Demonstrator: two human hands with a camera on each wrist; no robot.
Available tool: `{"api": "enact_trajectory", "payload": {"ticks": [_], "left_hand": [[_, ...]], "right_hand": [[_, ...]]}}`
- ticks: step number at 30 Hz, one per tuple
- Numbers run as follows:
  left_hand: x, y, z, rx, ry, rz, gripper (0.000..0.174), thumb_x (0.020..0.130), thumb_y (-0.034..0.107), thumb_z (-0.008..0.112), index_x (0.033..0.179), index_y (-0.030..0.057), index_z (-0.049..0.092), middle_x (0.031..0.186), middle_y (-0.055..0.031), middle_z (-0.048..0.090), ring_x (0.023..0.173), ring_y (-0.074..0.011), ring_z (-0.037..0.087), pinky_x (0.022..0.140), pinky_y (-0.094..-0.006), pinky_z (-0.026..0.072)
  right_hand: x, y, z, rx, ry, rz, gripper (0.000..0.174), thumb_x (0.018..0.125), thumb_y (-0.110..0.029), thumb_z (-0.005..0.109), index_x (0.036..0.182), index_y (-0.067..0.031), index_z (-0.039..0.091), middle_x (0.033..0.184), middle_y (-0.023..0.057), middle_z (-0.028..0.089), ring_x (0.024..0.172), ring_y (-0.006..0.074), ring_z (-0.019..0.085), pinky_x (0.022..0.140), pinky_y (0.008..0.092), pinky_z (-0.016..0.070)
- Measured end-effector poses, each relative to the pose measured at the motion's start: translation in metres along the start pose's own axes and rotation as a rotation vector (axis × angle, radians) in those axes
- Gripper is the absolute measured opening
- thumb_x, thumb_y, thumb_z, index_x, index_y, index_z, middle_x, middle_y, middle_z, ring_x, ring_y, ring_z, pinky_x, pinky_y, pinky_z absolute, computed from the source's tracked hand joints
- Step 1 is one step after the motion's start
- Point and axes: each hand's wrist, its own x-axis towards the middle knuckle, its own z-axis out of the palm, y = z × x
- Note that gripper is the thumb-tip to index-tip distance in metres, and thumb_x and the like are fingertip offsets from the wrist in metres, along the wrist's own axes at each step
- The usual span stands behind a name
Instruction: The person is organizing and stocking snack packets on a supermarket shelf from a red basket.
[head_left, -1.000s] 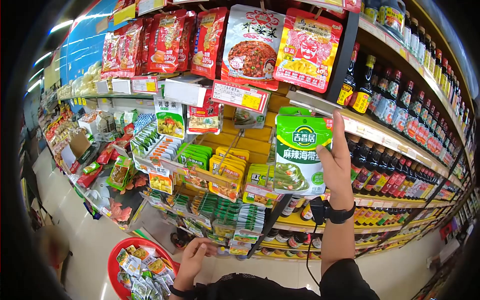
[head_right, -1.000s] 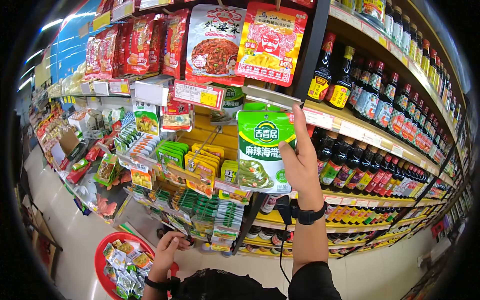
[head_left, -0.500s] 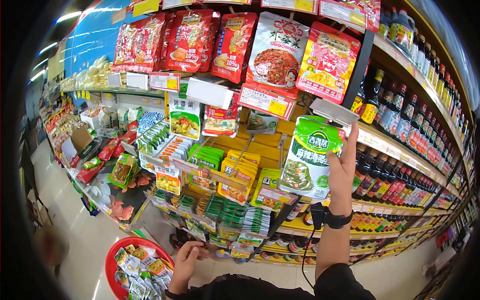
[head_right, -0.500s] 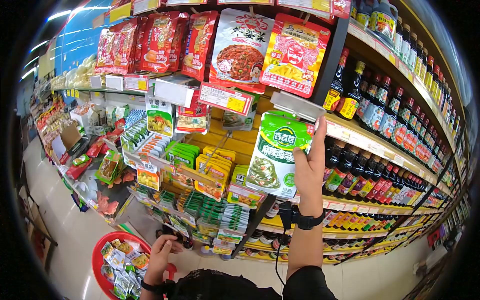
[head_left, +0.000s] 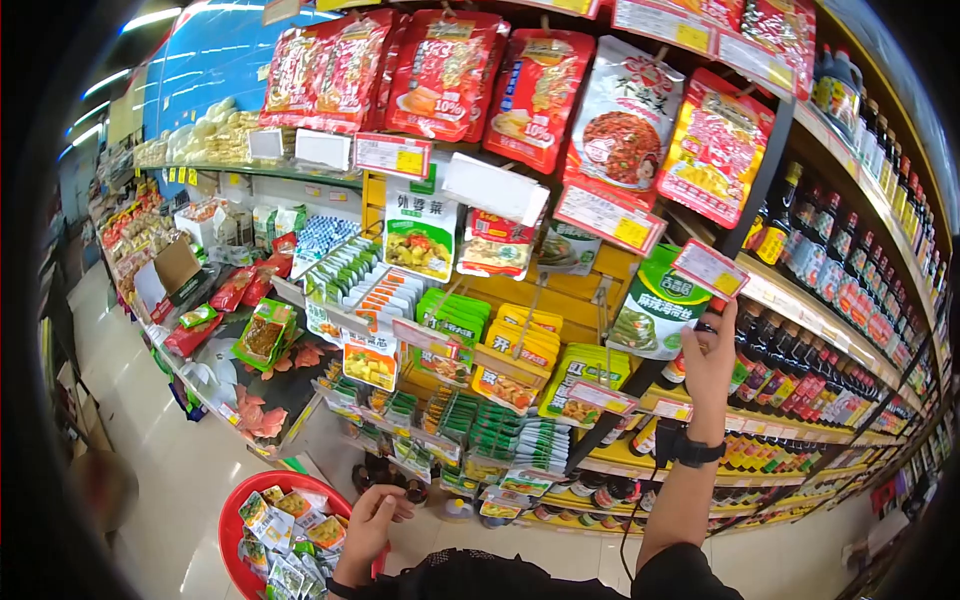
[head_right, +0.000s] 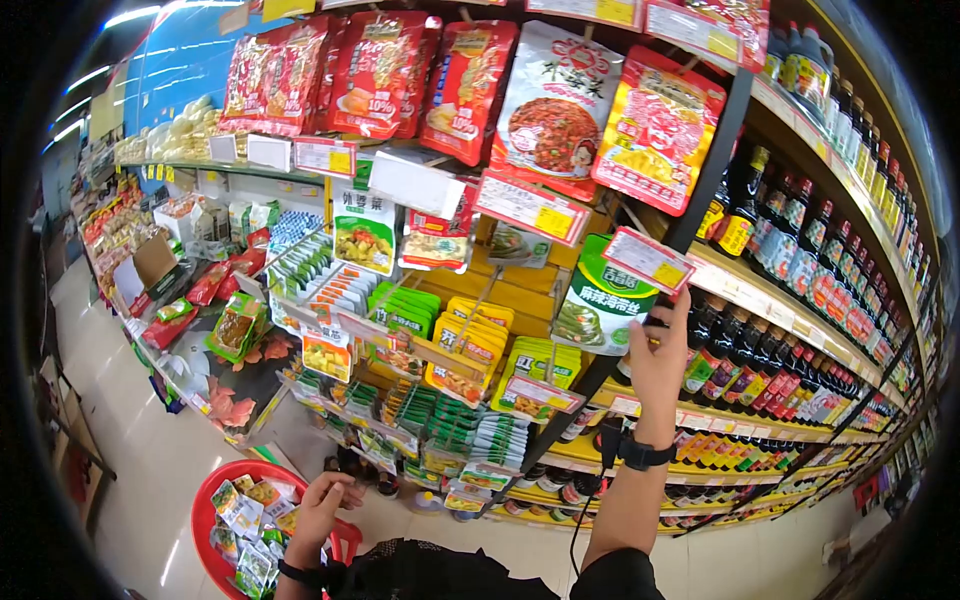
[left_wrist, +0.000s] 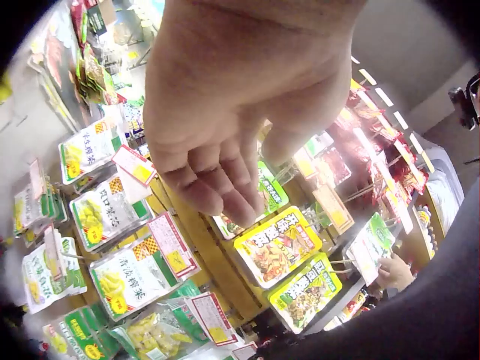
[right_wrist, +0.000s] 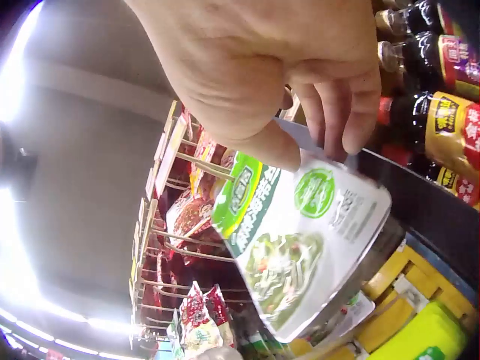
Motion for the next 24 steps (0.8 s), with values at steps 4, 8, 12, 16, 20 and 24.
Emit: {"api": "enact_trajectory", "payload": {"ticks": [4, 8, 12, 16, 20, 24], "left_hand": [[0.004, -0.019, -0.024, 0.013, -0.004, -0.009, 0.02, 0.101, 0.014, 0.047, 0.112, 0.0007, 0.057, 0.093, -0.0091, 0.068, 0.081, -0.0155, 0.065, 0.073, -0.0284, 0.0513], [0.009, -0.061, -0.057, -0.011, 0.077, -0.053, 0.019, 0.101, 0.015, 0.047, 0.109, 0.0009, 0.058, 0.088, -0.0075, 0.065, 0.079, -0.015, 0.064, 0.071, -0.0286, 0.0516], [-0.007, -0.122, -0.101, 0.154, 0.178, -0.16, 0.015, 0.097, 0.009, 0.05, 0.105, -0.0017, 0.057, 0.087, -0.0084, 0.064, 0.076, -0.0163, 0.064, 0.068, -0.0301, 0.0524], [-0.043, -0.236, -0.149, 0.243, 0.332, -0.293, 0.016, 0.092, 0.012, 0.054, 0.095, -0.0018, 0.061, 0.076, -0.0078, 0.064, 0.072, -0.0177, 0.064, 0.066, -0.0322, 0.0515], [-0.075, -0.249, -0.159, 0.533, 0.298, -0.586, 0.025, 0.086, 0.021, 0.059, 0.095, -0.0026, 0.064, 0.077, -0.014, 0.069, 0.072, -0.0233, 0.069, 0.065, -0.0349, 0.0526], [-0.093, -0.304, -0.177, 0.582, 0.205, -0.62, 0.026, 0.085, 0.018, 0.06, 0.098, -0.0038, 0.064, 0.084, -0.0169, 0.07, 0.076, -0.0243, 0.07, 0.068, -0.0356, 0.0537]], "right_hand": [[-0.009, 0.018, -0.01, -0.053, -0.03, 0.083, 0.067, 0.088, 0.003, 0.059, 0.149, -0.0071, 0.033, 0.111, 0.0097, 0.058, 0.078, 0.0104, 0.059, 0.067, 0.0242, 0.0475], [-0.013, 0.021, -0.01, -0.098, -0.056, 0.161, 0.06, 0.089, 0.001, 0.06, 0.146, -0.0053, 0.04, 0.113, 0.0097, 0.06, 0.075, 0.0079, 0.056, 0.067, 0.0237, 0.0455], [-0.01, 0.032, -0.004, -0.179, -0.057, 0.124, 0.065, 0.091, -0.008, 0.066, 0.148, -0.0017, 0.036, 0.11, 0.0081, 0.058, 0.074, 0.0071, 0.054, 0.065, 0.024, 0.0451], [-0.005, 0.023, 0.011, -0.27, -0.044, 0.184, 0.07, 0.092, -0.017, 0.068, 0.149, 0.0023, 0.031, 0.109, 0.0078, 0.054, 0.075, 0.0093, 0.057, 0.063, 0.0253, 0.0463], [-0.003, 0.019, 0.017, -0.155, 0.009, 0.205, 0.078, 0.092, -0.025, 0.069, 0.15, 0.0042, 0.025, 0.115, 0.0113, 0.05, 0.076, 0.0138, 0.059, 0.063, 0.0255, 0.0477], [0.004, 0.025, 0.032, -0.37, -0.009, 0.006, 0.101, 0.082, -0.035, 0.077, 0.149, 0.0083, 0.015, 0.141, 0.0284, 0.035, 0.122, 0.0331, 0.044, 0.101, 0.0392, 0.0361]]}}
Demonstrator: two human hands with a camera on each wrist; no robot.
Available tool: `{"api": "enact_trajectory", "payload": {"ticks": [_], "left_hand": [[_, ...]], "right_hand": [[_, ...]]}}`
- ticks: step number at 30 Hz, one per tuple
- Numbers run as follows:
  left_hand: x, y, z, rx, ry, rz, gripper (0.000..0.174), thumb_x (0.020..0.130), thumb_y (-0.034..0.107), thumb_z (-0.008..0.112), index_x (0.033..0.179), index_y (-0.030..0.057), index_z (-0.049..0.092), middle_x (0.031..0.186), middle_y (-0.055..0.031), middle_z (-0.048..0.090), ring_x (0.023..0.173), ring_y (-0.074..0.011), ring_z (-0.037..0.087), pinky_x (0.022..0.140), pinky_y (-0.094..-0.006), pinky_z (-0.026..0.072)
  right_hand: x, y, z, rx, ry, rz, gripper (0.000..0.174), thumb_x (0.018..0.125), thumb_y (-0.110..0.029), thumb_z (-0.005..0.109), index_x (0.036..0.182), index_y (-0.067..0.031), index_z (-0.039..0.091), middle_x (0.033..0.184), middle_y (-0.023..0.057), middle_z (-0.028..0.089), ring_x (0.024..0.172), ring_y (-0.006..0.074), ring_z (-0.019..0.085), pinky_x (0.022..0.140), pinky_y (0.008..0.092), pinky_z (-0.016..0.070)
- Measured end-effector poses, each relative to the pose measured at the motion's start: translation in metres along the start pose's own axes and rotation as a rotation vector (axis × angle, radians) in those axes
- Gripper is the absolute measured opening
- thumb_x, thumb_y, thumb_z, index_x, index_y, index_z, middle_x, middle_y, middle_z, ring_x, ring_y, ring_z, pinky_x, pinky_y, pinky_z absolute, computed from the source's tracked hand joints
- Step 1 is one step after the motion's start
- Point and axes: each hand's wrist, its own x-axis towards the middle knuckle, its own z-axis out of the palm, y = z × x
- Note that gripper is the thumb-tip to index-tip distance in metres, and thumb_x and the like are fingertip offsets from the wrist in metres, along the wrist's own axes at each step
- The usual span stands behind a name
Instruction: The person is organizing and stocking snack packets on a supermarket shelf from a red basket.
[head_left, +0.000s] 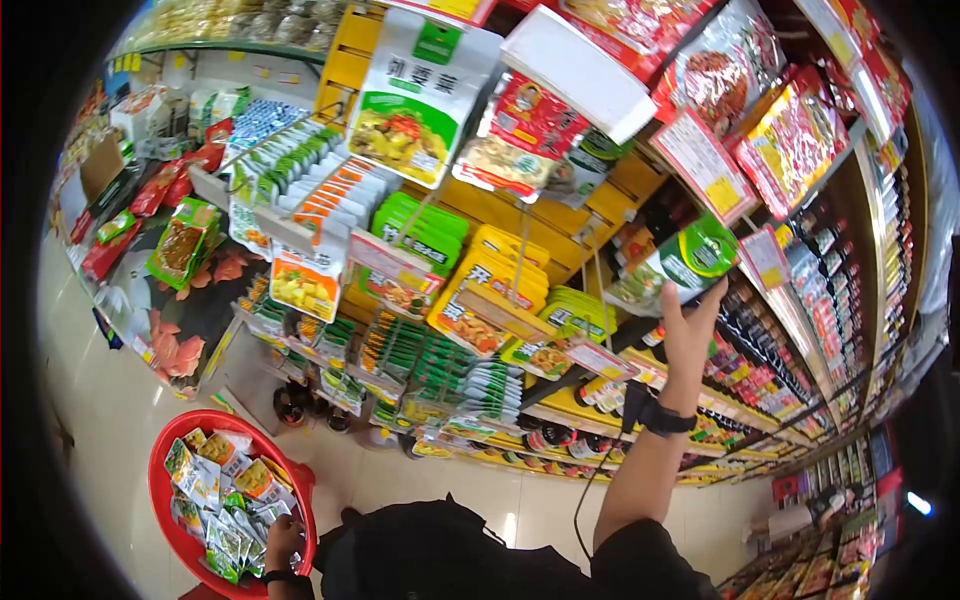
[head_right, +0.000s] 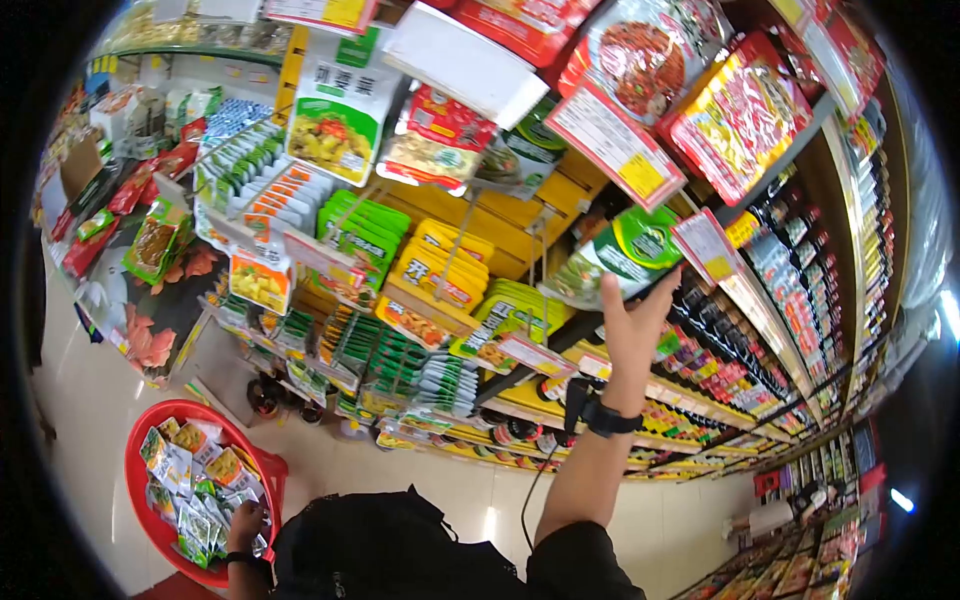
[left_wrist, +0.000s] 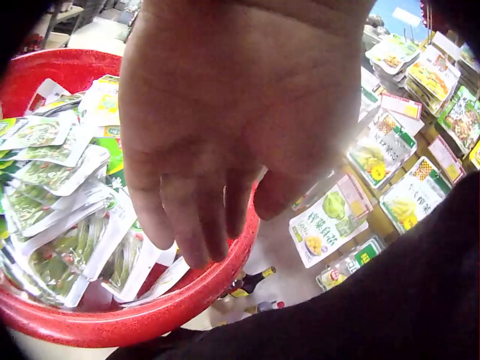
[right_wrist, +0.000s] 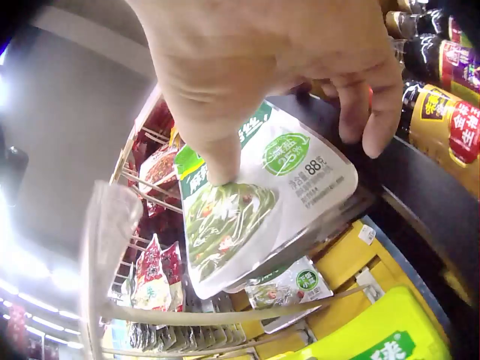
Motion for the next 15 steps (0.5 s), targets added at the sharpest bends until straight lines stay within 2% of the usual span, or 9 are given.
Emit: {"api": "enact_trajectory", "payload": {"ticks": [2, 4, 5, 7, 8, 9, 12, 13, 15], "left_hand": [[-0.001, -0.005, 0.0, -0.105, -0.07, -0.011, 0.024, 0.085, 0.015, 0.059, 0.098, -0.0052, 0.063, 0.086, -0.0173, 0.07, 0.076, -0.0239, 0.069, 0.068, -0.0357, 0.0539], [0.004, -0.013, 0.002, -0.178, -0.078, -0.042, 0.023, 0.087, 0.013, 0.057, 0.098, -0.0061, 0.062, 0.083, -0.0158, 0.069, 0.075, -0.0232, 0.068, 0.064, -0.0352, 0.0534], [0.006, -0.018, 0.002, -0.243, -0.074, -0.085, 0.022, 0.087, 0.013, 0.057, 0.098, -0.0057, 0.062, 0.082, -0.0151, 0.069, 0.075, -0.0231, 0.068, 0.063, -0.035, 0.0533], [0.008, -0.032, 0.0, -0.423, -0.081, -0.093, 0.021, 0.086, 0.013, 0.056, 0.095, -0.0046, 0.063, 0.075, -0.0113, 0.066, 0.07, -0.0221, 0.067, 0.059, -0.0345, 0.053], [0.008, -0.04, -0.003, -0.378, -0.081, -0.108, 0.021, 0.086, 0.014, 0.055, 0.093, -0.0044, 0.063, 0.074, -0.011, 0.066, 0.068, -0.0219, 0.067, 0.058, -0.0345, 0.0525], [0.009, -0.047, -0.005, -0.335, -0.079, -0.124, 0.021, 0.085, 0.015, 0.055, 0.091, -0.0042, 0.063, 0.074, -0.0107, 0.065, 0.067, -0.0218, 0.066, 0.057, -0.0344, 0.052], [-0.007, -0.032, -0.013, -0.383, -0.114, -0.269, 0.023, 0.084, 0.017, 0.054, 0.084, -0.0036, 0.062, 0.071, -0.0105, 0.065, 0.062, -0.0221, 0.065, 0.053, -0.0342, 0.0497], [-0.016, -0.02, -0.017, -0.428, -0.133, -0.336, 0.023, 0.083, 0.018, 0.054, 0.082, -0.0034, 0.062, 0.07, -0.0105, 0.065, 0.061, -0.0222, 0.064, 0.052, -0.0341, 0.0488], [-0.01, -0.035, -0.012, -0.424, -0.195, -0.298, 0.022, 0.083, 0.017, 0.052, 0.076, -0.0019, 0.062, 0.068, -0.0102, 0.064, 0.06, -0.0217, 0.064, 0.051, -0.0334, 0.0475]], "right_hand": [[0.003, -0.004, 0.008, 0.001, 0.018, -0.078, 0.11, 0.079, -0.038, 0.079, 0.149, 0.0107, 0.009, 0.15, 0.0329, 0.024, 0.14, 0.0395, 0.027, 0.115, 0.0427, 0.0218], [0.0, -0.01, 0.011, -0.04, 0.036, -0.041, 0.112, 0.078, -0.038, 0.08, 0.149, 0.01, 0.008, 0.151, 0.033, 0.022, 0.142, 0.0399, 0.023, 0.117, 0.0421, 0.0179], [0.001, -0.002, 0.013, -0.138, 0.072, -0.108, 0.113, 0.078, -0.037, 0.08, 0.151, 0.0065, 0.006, 0.146, 0.0298, 0.032, 0.131, 0.0348, 0.041, 0.108, 0.0395, 0.0348], [-0.003, -0.013, 0.009, 0.031, -0.007, -0.003, 0.113, 0.078, -0.037, 0.08, 0.152, 0.0041, 0.005, 0.14, 0.0254, 0.039, 0.116, 0.0275, 0.049, 0.093, 0.0342, 0.0433], [-0.005, -0.018, 0.008, 0.118, -0.046, 0.051, 0.112, 0.078, -0.036, 0.08, 0.152, 0.0029, 0.005, 0.137, 0.0232, 0.043, 0.109, 0.0238, 0.054, 0.086, 0.0315, 0.0475], [-0.006, -0.008, 0.004, 0.021, -0.068, 0.1, 0.112, 0.079, -0.034, 0.08, 0.153, 0.0008, 0.002, 0.129, 0.0174, 0.048, 0.092, 0.0141, 0.053, 0.069, 0.0246, 0.046], [-0.007, -0.018, -0.001, 0.066, -0.158, 0.23, 0.114, 0.079, -0.033, 0.08, 0.153, 0.0014, 0.0, 0.134, 0.02, 0.045, 0.103, 0.0182, 0.053, 0.076, 0.0272, 0.0467], [-0.007, -0.012, 0.0, 0.009, -0.124, 0.142, 0.112, 0.082, -0.033, 0.078, 0.153, -0.0006, -0.002, 0.134, 0.0236, 0.045, 0.095, 0.0168, 0.054, 0.072, 0.0266, 0.0482], [-0.005, 0.016, 0.003, -0.097, -0.07, -0.033, 0.109, 0.086, -0.035, 0.074, 0.154, -0.0045, -0.006, 0.133, 0.0308, 0.046, 0.08, 0.0139, 0.055, 0.064, 0.0254, 0.0511]]}}
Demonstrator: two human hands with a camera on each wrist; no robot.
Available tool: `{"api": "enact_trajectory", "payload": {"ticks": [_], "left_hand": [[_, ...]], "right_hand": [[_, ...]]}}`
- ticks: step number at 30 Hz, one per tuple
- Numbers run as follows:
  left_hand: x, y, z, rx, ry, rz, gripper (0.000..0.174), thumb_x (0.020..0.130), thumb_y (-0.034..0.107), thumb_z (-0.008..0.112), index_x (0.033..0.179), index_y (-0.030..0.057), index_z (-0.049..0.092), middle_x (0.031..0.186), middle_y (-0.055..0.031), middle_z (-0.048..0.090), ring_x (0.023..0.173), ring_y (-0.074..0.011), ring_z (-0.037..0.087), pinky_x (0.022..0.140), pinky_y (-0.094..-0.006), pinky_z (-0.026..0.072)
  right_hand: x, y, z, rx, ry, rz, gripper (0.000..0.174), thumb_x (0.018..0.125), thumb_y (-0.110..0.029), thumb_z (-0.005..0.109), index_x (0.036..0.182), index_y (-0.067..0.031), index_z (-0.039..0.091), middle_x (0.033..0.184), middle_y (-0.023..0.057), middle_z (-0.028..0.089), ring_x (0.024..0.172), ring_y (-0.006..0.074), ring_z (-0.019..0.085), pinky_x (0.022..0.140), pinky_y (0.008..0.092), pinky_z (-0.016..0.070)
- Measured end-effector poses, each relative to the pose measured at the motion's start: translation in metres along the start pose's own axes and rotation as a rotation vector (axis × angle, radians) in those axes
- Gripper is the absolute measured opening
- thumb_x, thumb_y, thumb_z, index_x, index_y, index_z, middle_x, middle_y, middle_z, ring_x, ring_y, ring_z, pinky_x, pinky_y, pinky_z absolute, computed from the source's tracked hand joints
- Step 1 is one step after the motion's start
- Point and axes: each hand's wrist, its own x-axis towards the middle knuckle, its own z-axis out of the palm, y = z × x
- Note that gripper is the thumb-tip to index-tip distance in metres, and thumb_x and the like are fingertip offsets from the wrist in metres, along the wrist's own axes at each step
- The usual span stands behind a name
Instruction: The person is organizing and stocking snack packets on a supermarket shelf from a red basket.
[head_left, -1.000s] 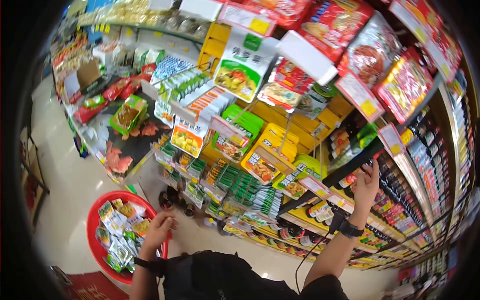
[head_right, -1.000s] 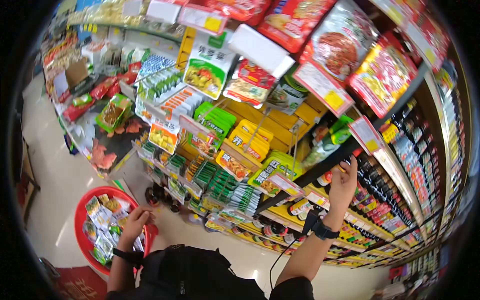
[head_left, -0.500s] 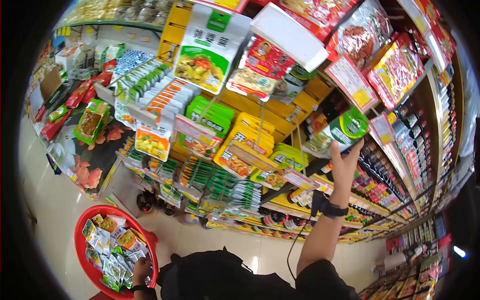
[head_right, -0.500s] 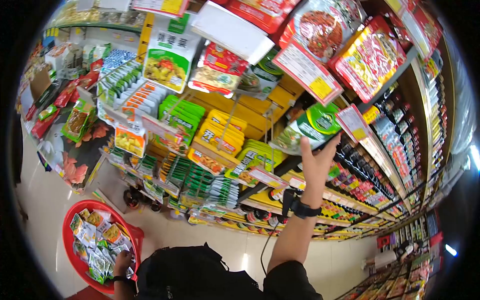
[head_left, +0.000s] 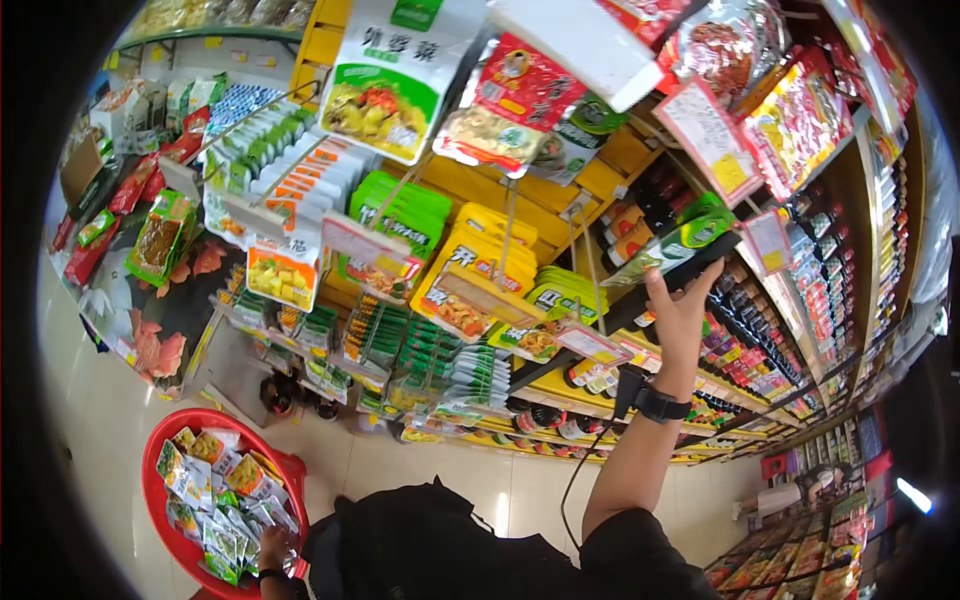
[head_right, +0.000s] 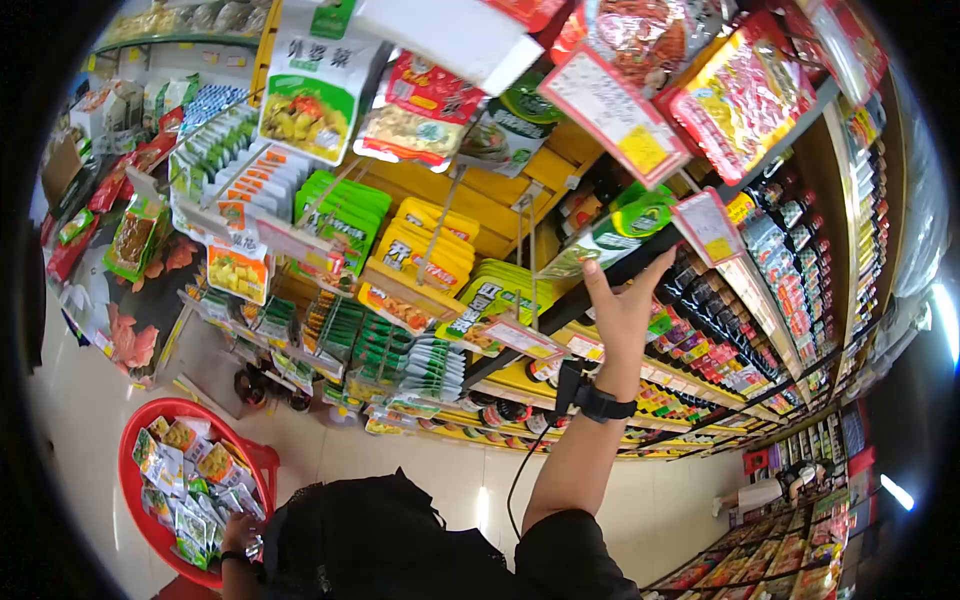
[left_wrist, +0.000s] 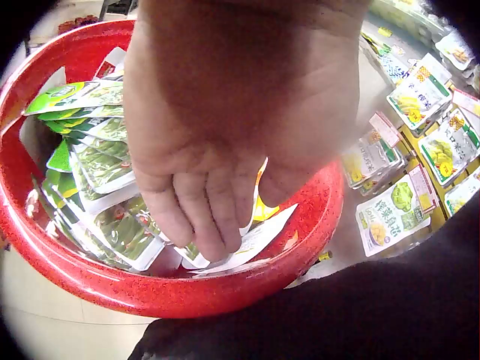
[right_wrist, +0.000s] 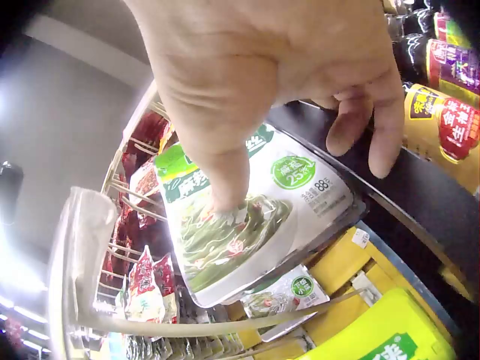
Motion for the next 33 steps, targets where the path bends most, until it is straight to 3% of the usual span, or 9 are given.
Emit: {"api": "enact_trajectory", "payload": {"ticks": [1, 4, 7, 8, 10, 13, 15, 18, 33], "left_hand": [[0.006, -0.008, -0.004, 0.003, -0.021, 0.004, 0.022, 0.084, 0.016, 0.052, 0.073, -0.0011, 0.062, 0.066, -0.0101, 0.064, 0.059, -0.0214, 0.063, 0.051, -0.033, 0.0468], [0.091, -0.111, -0.05, 1.031, 0.028, 1.113, 0.005, 0.072, 0.016, 0.065, 0.075, 0.0127, 0.062, 0.074, -0.0081, 0.062, 0.069, -0.0338, 0.061, 0.06, -0.0446, 0.0493], [0.043, -0.065, -0.015, 0.86, 0.034, 0.765, 0.012, 0.075, 0.016, 0.065, 0.08, 0.0051, 0.066, 0.07, -0.0145, 0.06, 0.07, -0.0361, 0.062, 0.062, -0.0468, 0.0512], [0.064, -0.075, -0.019, 1.213, -0.006, 0.848, 0.014, 0.076, 0.017, 0.062, 0.081, 0.004, 0.065, 0.073, -0.0164, 0.062, 0.074, -0.036, 0.064, 0.066, -0.046, 0.0519], [0.074, -0.078, -0.003, 0.184, 0.045, 0.089, 0.023, 0.083, 0.019, 0.054, 0.085, -0.0004, 0.065, 0.08, -0.0165, 0.067, 0.074, -0.028, 0.066, 0.067, -0.0399, 0.0522], [0.033, -0.026, 0.008, 0.083, 0.152, 0.049, 0.03, 0.083, 0.02, 0.053, 0.096, -0.0025, 0.067, 0.082, -0.0185, 0.068, 0.075, -0.0327, 0.066, 0.073, -0.0415, 0.0531], [0.117, -0.114, -0.007, 0.113, 0.195, 0.171, 0.032, 0.082, 0.019, 0.053, 0.098, -0.0053, 0.066, 0.09, -0.0234, 0.069, 0.087, -0.0401, 0.067, 0.079, -0.0437, 0.0528], [0.025, -0.007, 0.004, 0.363, 0.317, 0.114, 0.03, 0.082, 0.017, 0.055, 0.1, -0.004, 0.067, 0.095, -0.0255, 0.068, 0.095, -0.0418, 0.065, 0.082, -0.0454, 0.0524], [0.035, 0.029, 0.014, 0.362, 0.706, 0.283, 0.041, 0.077, 0.009, 0.056, 0.117, -0.0015, 0.058, 0.121, -0.0266, 0.052, 0.114, -0.0453, 0.052, 0.1, -0.0465, 0.0439]], "right_hand": [[0.002, 0.009, -0.002, -0.038, -0.02, 0.028, 0.107, 0.087, -0.035, 0.072, 0.154, -0.0077, -0.007, 0.133, 0.0328, 0.045, 0.082, 0.0156, 0.059, 0.066, 0.0276, 0.0528], [0.0, 0.006, -0.013, -0.026, -0.129, 0.154, 0.102, 0.091, -0.04, 0.067, 0.155, -0.013, -0.008, 0.135, 0.0294, 0.045, 0.085, 0.0198, 0.065, 0.071, 0.0322, 0.0546], [-0.001, -0.011, -0.02, 0.197, -0.258, 0.353, 0.099, 0.092, -0.044, 0.064, 0.155, -0.01, -0.005, 0.148, 0.0255, 0.029, 0.102, 0.0271, 0.061, 0.079, 0.0357, 0.0551], [0.002, -0.003, -0.022, 0.219, -0.275, 0.381, 0.099, 0.093, -0.046, 0.063, 0.155, -0.0102, -0.005, 0.146, 0.024, 0.032, 0.101, 0.0262, 0.061, 0.081, 0.0355, 0.054], [0.005, 0.015, -0.024, 0.246, -0.285, 0.398, 0.099, 0.093, -0.05, 0.06, 0.155, -0.0107, -0.005, 0.141, 0.021, 0.038, 0.099, 0.0245, 0.062, 0.085, 0.035, 0.0519], [0.004, 0.017, -0.021, 0.291, -0.267, 0.398, 0.099, 0.093, -0.056, 0.058, 0.155, -0.0117, -0.005, 0.137, 0.0182, 0.044, 0.097, 0.0239, 0.064, 0.09, 0.0349, 0.0497], [0.002, 0.01, -0.018, 0.318, -0.257, 0.407, 0.1, 0.093, -0.056, 0.057, 0.155, -0.0123, -0.007, 0.138, 0.0188, 0.043, 0.1, 0.0255, 0.064, 0.091, 0.0356, 0.0496], [0.006, 0.016, -0.019, 0.321, -0.269, 0.445, 0.1, 0.093, -0.056, 0.056, 0.155, -0.0118, -0.008, 0.139, 0.0202, 0.042, 0.104, 0.0263, 0.063, 0.093, 0.0362, 0.0492], [-0.004, 0.0, -0.009, 0.483, -0.295, 0.575, 0.101, 0.092, -0.062, 0.053, 0.153, -0.0053, -0.005, 0.137, 0.0175, 0.042, 0.104, 0.0277, 0.06, 0.096, 0.0366, 0.0476]]}}
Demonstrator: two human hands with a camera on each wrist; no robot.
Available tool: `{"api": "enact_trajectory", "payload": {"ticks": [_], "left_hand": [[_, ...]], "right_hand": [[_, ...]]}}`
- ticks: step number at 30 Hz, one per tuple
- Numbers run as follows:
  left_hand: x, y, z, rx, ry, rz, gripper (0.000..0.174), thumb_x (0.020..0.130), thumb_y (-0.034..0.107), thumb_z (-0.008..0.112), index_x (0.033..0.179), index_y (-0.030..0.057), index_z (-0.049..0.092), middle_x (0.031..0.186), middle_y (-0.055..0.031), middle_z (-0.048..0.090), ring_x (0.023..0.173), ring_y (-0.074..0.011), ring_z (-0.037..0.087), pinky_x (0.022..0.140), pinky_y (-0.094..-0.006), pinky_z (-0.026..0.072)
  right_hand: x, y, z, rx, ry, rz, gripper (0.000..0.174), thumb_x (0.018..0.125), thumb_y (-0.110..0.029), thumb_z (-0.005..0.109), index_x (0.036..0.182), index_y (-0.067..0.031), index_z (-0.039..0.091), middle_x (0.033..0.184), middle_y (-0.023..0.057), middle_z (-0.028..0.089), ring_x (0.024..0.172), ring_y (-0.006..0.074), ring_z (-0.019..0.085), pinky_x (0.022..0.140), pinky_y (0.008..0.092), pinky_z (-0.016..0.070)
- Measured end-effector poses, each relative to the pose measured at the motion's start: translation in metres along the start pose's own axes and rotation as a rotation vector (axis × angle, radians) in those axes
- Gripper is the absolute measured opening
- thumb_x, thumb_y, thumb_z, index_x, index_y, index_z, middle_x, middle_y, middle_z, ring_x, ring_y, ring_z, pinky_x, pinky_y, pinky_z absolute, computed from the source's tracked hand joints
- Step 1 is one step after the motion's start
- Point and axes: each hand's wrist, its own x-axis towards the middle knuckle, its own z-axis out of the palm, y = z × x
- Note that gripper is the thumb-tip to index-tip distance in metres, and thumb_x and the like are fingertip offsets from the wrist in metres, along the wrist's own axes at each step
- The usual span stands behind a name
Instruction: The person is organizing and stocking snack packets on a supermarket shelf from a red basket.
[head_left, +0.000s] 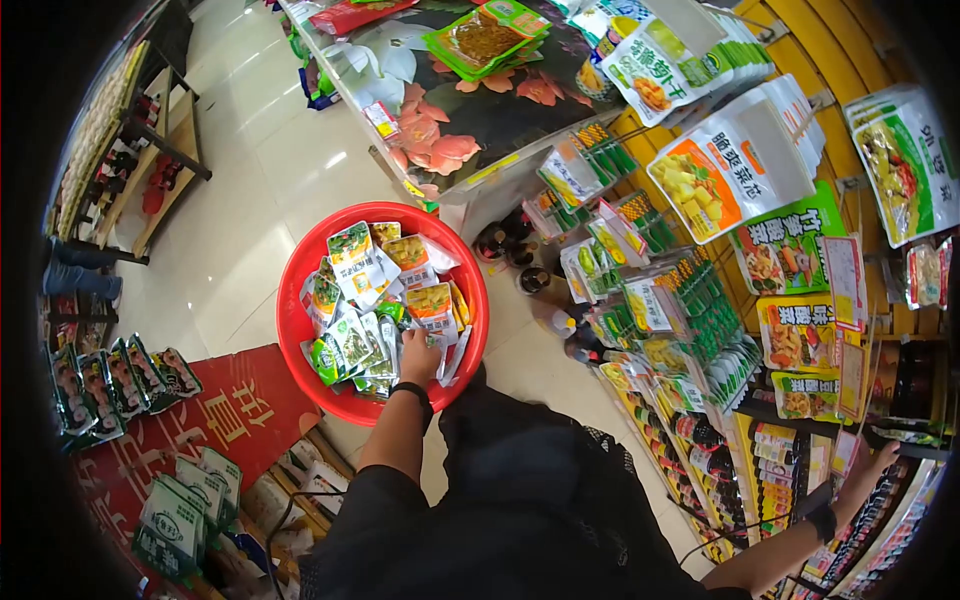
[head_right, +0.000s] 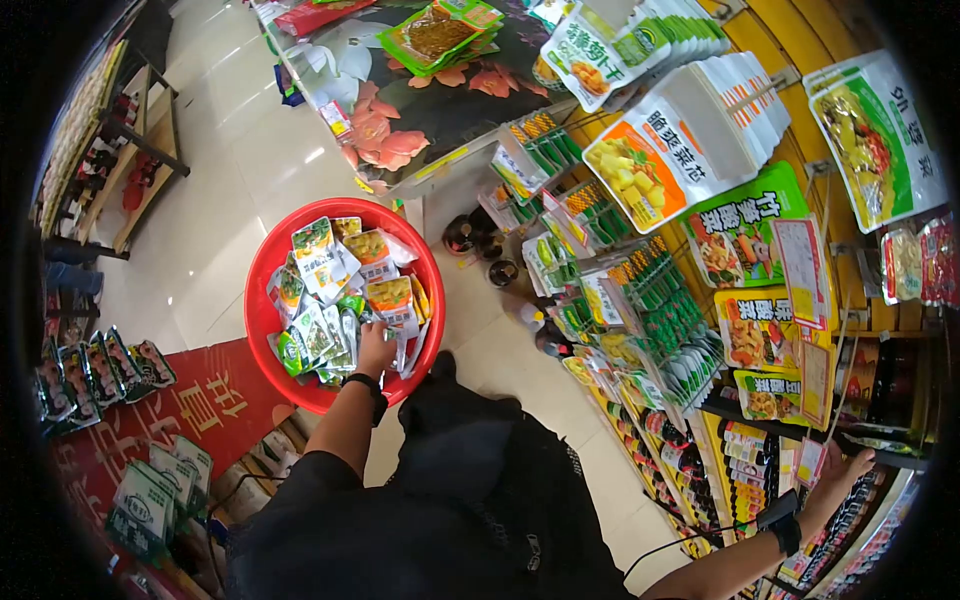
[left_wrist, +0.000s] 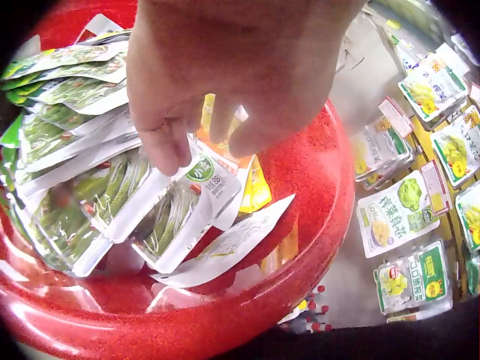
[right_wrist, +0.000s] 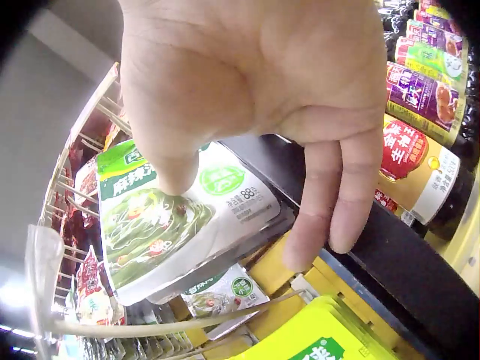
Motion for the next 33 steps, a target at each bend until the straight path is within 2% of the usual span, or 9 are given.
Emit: {"api": "enact_trajectory", "payload": {"ticks": [8, 14, 17, 20, 23, 26, 28, 30, 33], "left_hand": [[0.022, -0.032, -0.075, 0.046, 0.403, -0.086, 0.037, 0.075, 0.006, 0.059, 0.111, -0.0015, 0.059, 0.112, -0.0234, 0.053, 0.106, -0.0417, 0.055, 0.093, -0.0457, 0.0449], [0.009, -0.093, -0.109, 0.098, 0.364, -0.469, 0.061, 0.075, 0.023, 0.065, 0.131, 0.0014, 0.051, 0.123, -0.0312, 0.05, 0.111, -0.0497, 0.051, 0.101, -0.0459, 0.0416], [-0.002, -0.106, -0.1, -0.002, 0.298, -0.655, 0.066, 0.077, 0.031, 0.063, 0.136, 0.0072, 0.049, 0.12, -0.0309, 0.058, 0.113, -0.0471, 0.054, 0.101, -0.0433, 0.0422], [-0.01, -0.109, -0.098, -0.062, 0.287, -0.625, 0.068, 0.077, 0.033, 0.062, 0.14, 0.01, 0.047, 0.116, -0.0286, 0.064, 0.112, -0.0398, 0.059, 0.1, -0.039, 0.0436], [-0.007, -0.113, -0.102, -0.238, 0.337, -0.659, 0.068, 0.076, 0.032, 0.063, 0.139, 0.0084, 0.049, 0.114, -0.0256, 0.066, 0.107, -0.0334, 0.063, 0.096, -0.0369, 0.0464], [0.02, -0.203, -0.069, -0.506, 0.434, -0.566, 0.064, 0.077, 0.029, 0.063, 0.136, 0.0074, 0.053, 0.119, -0.024, 0.065, 0.111, -0.0299, 0.062, 0.094, -0.0363, 0.047], [0.02, -0.191, -0.071, -0.952, 0.517, -0.64, 0.049, 0.081, 0.031, 0.065, 0.125, 0.0097, 0.062, 0.107, -0.0108, 0.065, 0.093, -0.023, 0.061, 0.082, -0.0352, 0.0488], [0.007, -0.129, -0.102, -1.334, 0.489, -0.885, 0.04, 0.084, 0.033, 0.066, 0.118, 0.0122, 0.065, 0.099, -0.0048, 0.063, 0.082, -0.0189, 0.058, 0.077, -0.0332, 0.0475], [0.016, -0.139, -0.096, -1.464, 0.419, -0.702, 0.036, 0.088, 0.034, 0.065, 0.119, 0.0167, 0.061, 0.105, -0.0019, 0.057, 0.086, -0.0163, 0.053, 0.076, -0.0327, 0.0447]], "right_hand": [[0.005, -0.006, -0.004, 0.096, -0.028, 0.108, 0.074, 0.1, -0.058, 0.039, 0.141, 0.0022, 0.029, 0.107, 0.0139, 0.055, 0.103, 0.0305, 0.062, 0.097, 0.0373, 0.0485], [0.018, 0.006, -0.012, 0.032, 0.081, 0.008, 0.074, 0.099, -0.059, 0.04, 0.131, 0.0079, 0.038, 0.09, 0.0129, 0.054, 0.102, 0.0316, 0.063, 0.096, 0.0392, 0.0489], [0.016, 0.007, -0.01, -0.078, 0.066, -0.077, 0.071, 0.098, -0.06, 0.041, 0.12, 0.0074, 0.041, 0.086, 0.0118, 0.052, 0.099, 0.0311, 0.063, 0.096, 0.0393, 0.0481], [0.013, 0.003, -0.009, -0.033, 0.019, -0.021, 0.067, 0.098, -0.06, 0.041, 0.111, 0.0055, 0.042, 0.084, 0.0111, 0.052, 0.095, 0.0296, 0.063, 0.093, 0.0385, 0.0494], [0.002, -0.007, 0.005, 0.105, 0.032, 0.067, 0.062, 0.098, -0.06, 0.042, 0.099, 0.0021, 0.042, 0.082, 0.0104, 0.052, 0.09, 0.0273, 0.063, 0.089, 0.0369, 0.0519], [0.01, -0.003, -0.001, 0.13, 0.07, 0.118, 0.072, 0.098, -0.063, 0.036, 0.118, 0.0064, 0.042, 0.105, 0.0263, 0.057, 0.1, 0.028, 0.063, 0.095, 0.0345, 0.0464], [0.009, -0.006, -0.001, 0.124, 0.06, 0.144, 0.068, 0.098, -0.063, 0.036, 0.112, 0.0032, 0.039, 0.104, 0.0262, 0.057, 0.1, 0.0278, 0.063, 0.096, 0.0343, 0.0461], [-0.002, -0.012, 0.008, 0.112, 0.035, 0.135, 0.058, 0.097, -0.062, 0.041, 0.086, -0.0057, 0.034, 0.085, 0.014, 0.053, 0.092, 0.0265, 0.063, 0.09, 0.0357, 0.0501], [0.003, -0.007, 0.002, 0.119, 0.025, 0.131, 0.057, 0.097, -0.061, 0.043, 0.077, -0.009, 0.031, 0.077, 0.0091, 0.051, 0.09, 0.026, 0.062, 0.089, 0.037, 0.0508]]}}
